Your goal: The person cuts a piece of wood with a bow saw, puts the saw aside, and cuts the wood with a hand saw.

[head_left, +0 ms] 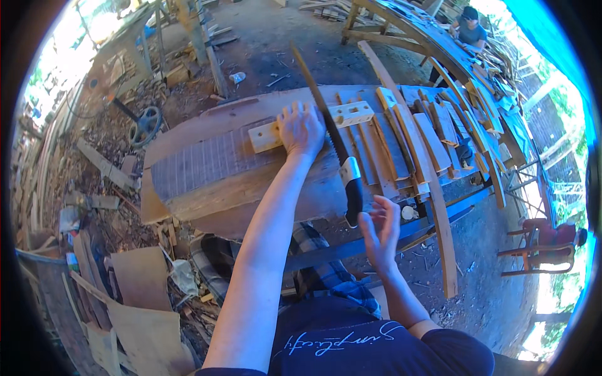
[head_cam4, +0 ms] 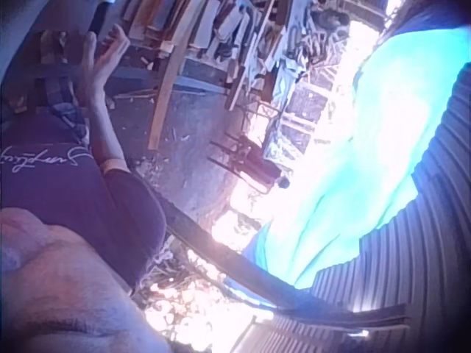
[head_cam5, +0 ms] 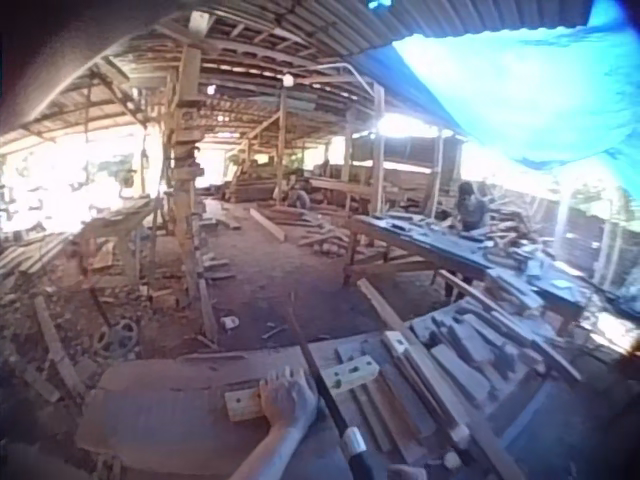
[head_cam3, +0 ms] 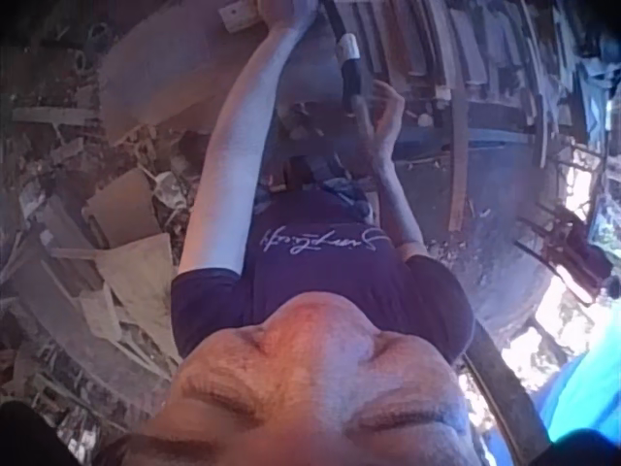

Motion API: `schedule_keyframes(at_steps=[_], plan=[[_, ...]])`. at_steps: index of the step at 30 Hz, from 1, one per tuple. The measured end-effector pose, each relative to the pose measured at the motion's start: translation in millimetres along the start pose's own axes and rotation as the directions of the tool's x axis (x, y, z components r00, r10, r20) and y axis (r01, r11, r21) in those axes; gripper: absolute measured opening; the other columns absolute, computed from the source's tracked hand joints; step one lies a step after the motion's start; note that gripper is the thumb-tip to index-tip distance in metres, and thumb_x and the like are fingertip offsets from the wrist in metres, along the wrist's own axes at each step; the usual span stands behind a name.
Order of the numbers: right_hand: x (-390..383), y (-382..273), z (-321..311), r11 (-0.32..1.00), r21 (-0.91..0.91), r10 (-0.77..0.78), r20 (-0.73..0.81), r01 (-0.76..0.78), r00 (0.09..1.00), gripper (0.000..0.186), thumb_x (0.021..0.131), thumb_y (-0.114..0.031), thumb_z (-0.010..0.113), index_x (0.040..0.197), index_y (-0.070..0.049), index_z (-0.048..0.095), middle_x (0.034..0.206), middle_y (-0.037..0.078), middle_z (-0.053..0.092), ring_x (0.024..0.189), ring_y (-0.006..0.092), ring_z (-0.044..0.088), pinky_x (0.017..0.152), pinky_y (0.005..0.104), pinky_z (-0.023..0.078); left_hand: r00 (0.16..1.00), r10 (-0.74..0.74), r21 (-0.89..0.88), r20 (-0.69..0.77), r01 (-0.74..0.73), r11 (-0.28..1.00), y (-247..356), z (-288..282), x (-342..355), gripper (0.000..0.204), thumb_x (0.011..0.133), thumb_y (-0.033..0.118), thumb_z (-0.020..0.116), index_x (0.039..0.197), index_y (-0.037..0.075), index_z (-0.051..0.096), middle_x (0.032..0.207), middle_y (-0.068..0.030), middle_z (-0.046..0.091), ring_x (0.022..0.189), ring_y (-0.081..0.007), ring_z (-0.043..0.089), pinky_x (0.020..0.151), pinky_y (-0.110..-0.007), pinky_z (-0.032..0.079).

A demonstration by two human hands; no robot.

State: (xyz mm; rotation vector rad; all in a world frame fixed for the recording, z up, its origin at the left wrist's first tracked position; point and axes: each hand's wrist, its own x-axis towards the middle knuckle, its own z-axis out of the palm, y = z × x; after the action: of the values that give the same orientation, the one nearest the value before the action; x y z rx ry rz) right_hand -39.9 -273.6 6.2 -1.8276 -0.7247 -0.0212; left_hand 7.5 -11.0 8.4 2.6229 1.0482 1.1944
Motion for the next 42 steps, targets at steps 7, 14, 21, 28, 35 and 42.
schedule_keyframes(at_steps=[7, 14, 21, 28, 35, 42], plan=[[22.5, 40.4, 54.8, 0.961, 0.185, 0.178, 0.147, -0.204, 0.973, 0.037, 0.085, -0.026, 0.071, 0.109, -0.003, 0.054, 0.074, 0.011, 0.061, 0.068, 0.0183, 0.060, 0.065, 0.0331, 0.048, 0.998, 0.047, 0.176, -0.038, -0.040, 0.984, -3.5, 13.2, -5.5, 0.022, 0.084, 0.028, 0.058, 0.073, 0.011, 0.063, 0.082, -0.0100, 0.061, 0.083, -0.0293, 0.059, 0.071, -0.044, 0.044], [1.3, 7.9, 4.3, 0.929, 0.170, 0.294, 0.203, -0.329, 0.934, 0.028, 0.089, -0.028, 0.067, 0.098, -0.003, 0.059, 0.064, 0.008, 0.056, 0.059, 0.0149, 0.053, 0.059, 0.0324, 0.045, 0.999, 0.019, 0.259, -0.048, -0.006, 0.966, -2.8, 16.4, -0.2, 0.022, 0.086, 0.025, 0.055, 0.073, 0.009, 0.062, 0.083, -0.0104, 0.062, 0.081, -0.0310, 0.061, 0.071, -0.044, 0.047], [23.0, 12.7, 24.3, 0.908, 0.233, 0.274, 0.299, -0.348, 0.914, 0.036, 0.096, -0.036, 0.053, 0.096, 0.000, 0.058, 0.071, 0.011, 0.058, 0.067, 0.0132, 0.051, 0.061, 0.0323, 0.045, 1.000, 0.013, 0.295, -0.019, -0.007, 0.955, -8.2, 12.1, 4.7, 0.021, 0.086, 0.025, 0.054, 0.075, 0.010, 0.064, 0.083, -0.0096, 0.064, 0.083, -0.0309, 0.062, 0.071, -0.046, 0.047], [-13.2, 12.9, -31.7, 0.789, 0.290, 0.440, 0.348, -0.542, 0.828, 0.029, 0.095, -0.028, 0.054, 0.096, -0.001, 0.064, 0.071, 0.003, 0.057, 0.068, 0.0081, 0.050, 0.062, 0.0274, 0.044, 0.999, 0.033, 0.236, -0.025, -0.026, 0.971, -2.9, 28.0, 11.5, 0.018, 0.084, 0.025, 0.054, 0.074, 0.013, 0.064, 0.082, -0.0088, 0.064, 0.082, -0.0308, 0.061, 0.071, -0.046, 0.046], [49.0, 30.4, 26.9, 0.888, 0.267, 0.306, 0.266, -0.375, 0.914, 0.040, 0.095, -0.036, 0.055, 0.089, 0.003, 0.062, 0.067, 0.008, 0.056, 0.064, 0.0107, 0.050, 0.061, 0.0309, 0.044, 0.999, 0.033, 0.245, 0.041, -0.042, 0.969, -5.0, 20.4, 9.1, 0.021, 0.086, 0.025, 0.052, 0.075, 0.011, 0.064, 0.082, -0.0094, 0.064, 0.082, -0.0304, 0.062, 0.072, -0.045, 0.046], [-7.4, 17.4, -31.2, 0.816, 0.300, 0.374, 0.378, -0.495, 0.847, 0.039, 0.097, -0.035, 0.052, 0.093, 0.003, 0.060, 0.064, 0.006, 0.051, 0.064, 0.0121, 0.047, 0.058, 0.0308, 0.041, 1.000, -0.015, 0.249, 0.009, 0.013, 0.968, -2.3, 16.6, 9.8, 0.027, 0.089, 0.025, 0.049, 0.078, 0.008, 0.067, 0.084, -0.0109, 0.065, 0.083, -0.0306, 0.062, 0.074, -0.046, 0.046]])
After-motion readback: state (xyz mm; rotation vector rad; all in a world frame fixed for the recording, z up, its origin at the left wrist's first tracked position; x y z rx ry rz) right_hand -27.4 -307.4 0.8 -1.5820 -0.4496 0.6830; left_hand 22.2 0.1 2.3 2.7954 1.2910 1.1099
